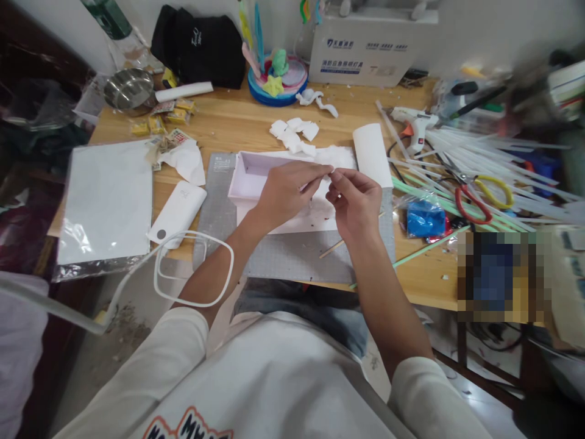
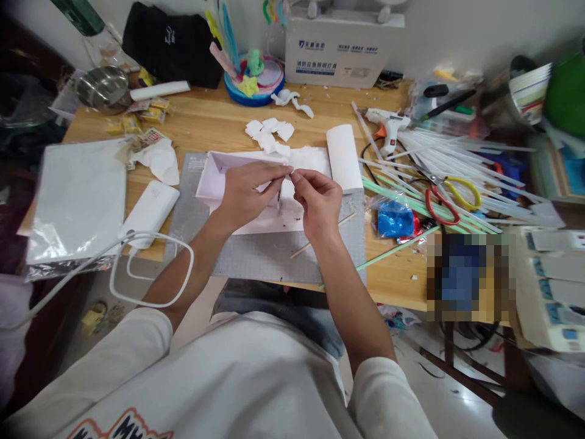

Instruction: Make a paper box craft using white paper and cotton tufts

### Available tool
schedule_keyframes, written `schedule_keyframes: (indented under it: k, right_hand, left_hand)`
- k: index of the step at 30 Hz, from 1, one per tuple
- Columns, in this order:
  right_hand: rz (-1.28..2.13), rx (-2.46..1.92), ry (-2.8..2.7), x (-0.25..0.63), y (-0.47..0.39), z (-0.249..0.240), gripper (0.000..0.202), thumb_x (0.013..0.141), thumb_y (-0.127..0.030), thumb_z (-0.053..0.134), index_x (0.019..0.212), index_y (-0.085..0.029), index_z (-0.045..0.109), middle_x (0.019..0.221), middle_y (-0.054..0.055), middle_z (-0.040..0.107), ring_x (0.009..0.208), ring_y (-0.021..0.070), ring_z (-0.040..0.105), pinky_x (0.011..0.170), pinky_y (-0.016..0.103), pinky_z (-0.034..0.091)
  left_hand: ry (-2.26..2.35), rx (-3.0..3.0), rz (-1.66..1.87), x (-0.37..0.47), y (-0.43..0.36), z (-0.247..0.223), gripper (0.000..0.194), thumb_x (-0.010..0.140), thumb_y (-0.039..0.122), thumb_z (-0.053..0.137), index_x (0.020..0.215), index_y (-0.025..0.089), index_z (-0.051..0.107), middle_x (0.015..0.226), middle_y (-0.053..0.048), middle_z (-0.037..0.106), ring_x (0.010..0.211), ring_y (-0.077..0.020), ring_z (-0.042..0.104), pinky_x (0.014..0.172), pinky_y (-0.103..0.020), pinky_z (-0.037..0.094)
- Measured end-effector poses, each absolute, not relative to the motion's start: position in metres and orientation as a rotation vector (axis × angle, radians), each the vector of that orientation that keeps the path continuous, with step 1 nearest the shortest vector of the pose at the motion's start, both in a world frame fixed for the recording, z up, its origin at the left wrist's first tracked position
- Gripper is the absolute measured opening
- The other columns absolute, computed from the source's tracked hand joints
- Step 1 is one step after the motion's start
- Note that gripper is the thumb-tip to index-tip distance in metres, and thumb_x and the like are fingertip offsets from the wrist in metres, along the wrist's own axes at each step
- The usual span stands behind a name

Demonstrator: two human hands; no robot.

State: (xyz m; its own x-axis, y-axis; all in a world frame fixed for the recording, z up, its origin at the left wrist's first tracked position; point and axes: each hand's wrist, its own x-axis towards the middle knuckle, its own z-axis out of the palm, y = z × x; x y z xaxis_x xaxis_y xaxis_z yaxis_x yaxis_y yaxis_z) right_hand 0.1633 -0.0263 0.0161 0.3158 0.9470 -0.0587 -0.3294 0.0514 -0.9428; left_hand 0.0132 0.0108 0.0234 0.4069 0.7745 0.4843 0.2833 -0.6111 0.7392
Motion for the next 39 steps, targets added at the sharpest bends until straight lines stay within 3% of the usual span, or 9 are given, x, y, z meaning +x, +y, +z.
schedule_keyframes:
  k: [11,20,25,39]
  right_hand:
    - [1.145,-1.064,-0.694,0.163,-0.026,0.017,0.027,0.058,-0.042,0.092,0.073,-0.025,0.077,0.06,-0.006,0.058,0.052,0.0048,0.041,0.048,0.022,0.034]
    - [1.045,-1.09,-0.777,0.163,-0.027,0.014,0.024,0.065,-0.044,0.09,0.074,-0.025,0.077,0.066,-0.005,0.063,0.056,0.0056,0.047,0.052,0.022,0.041]
    - [0.965,-1.123,-0.857,0.162,-0.027,0.009,0.026,0.068,-0.047,0.088,0.078,-0.025,0.077,0.069,-0.004,0.066,0.056,0.0064,0.048,0.052,0.023,0.044]
    - [0.949,-1.126,-0.9,0.164,-0.027,0.008,0.024,0.071,-0.047,0.086,0.079,-0.025,0.078,0.069,-0.003,0.065,0.057,0.0069,0.049,0.051,0.022,0.044]
  left_hand:
    - [0.912,2.149,1.143,0.013,0.012,0.023,0.026,0.093,0.016,0.061,0.111,0.024,0.078,0.111,-0.004,0.079,0.106,-0.0178,0.073,0.099,-0.031,0.053]
    - [0.928,2.236,1.193,0.015,0.009,0.026,0.021,0.097,0.03,0.061,0.105,0.02,0.078,0.103,-0.007,0.08,0.092,-0.0157,0.074,0.085,-0.028,0.056]
    - [0.981,2.161,1.191,0.016,0.009,0.029,0.019,0.097,0.029,0.062,0.1,0.021,0.078,0.096,-0.004,0.081,0.086,-0.0146,0.074,0.079,-0.026,0.055]
    - [0.943,2.148,1.159,0.014,0.012,0.028,0.019,0.098,0.031,0.061,0.098,0.023,0.079,0.097,-0.003,0.081,0.088,-0.0158,0.075,0.08,-0.028,0.055]
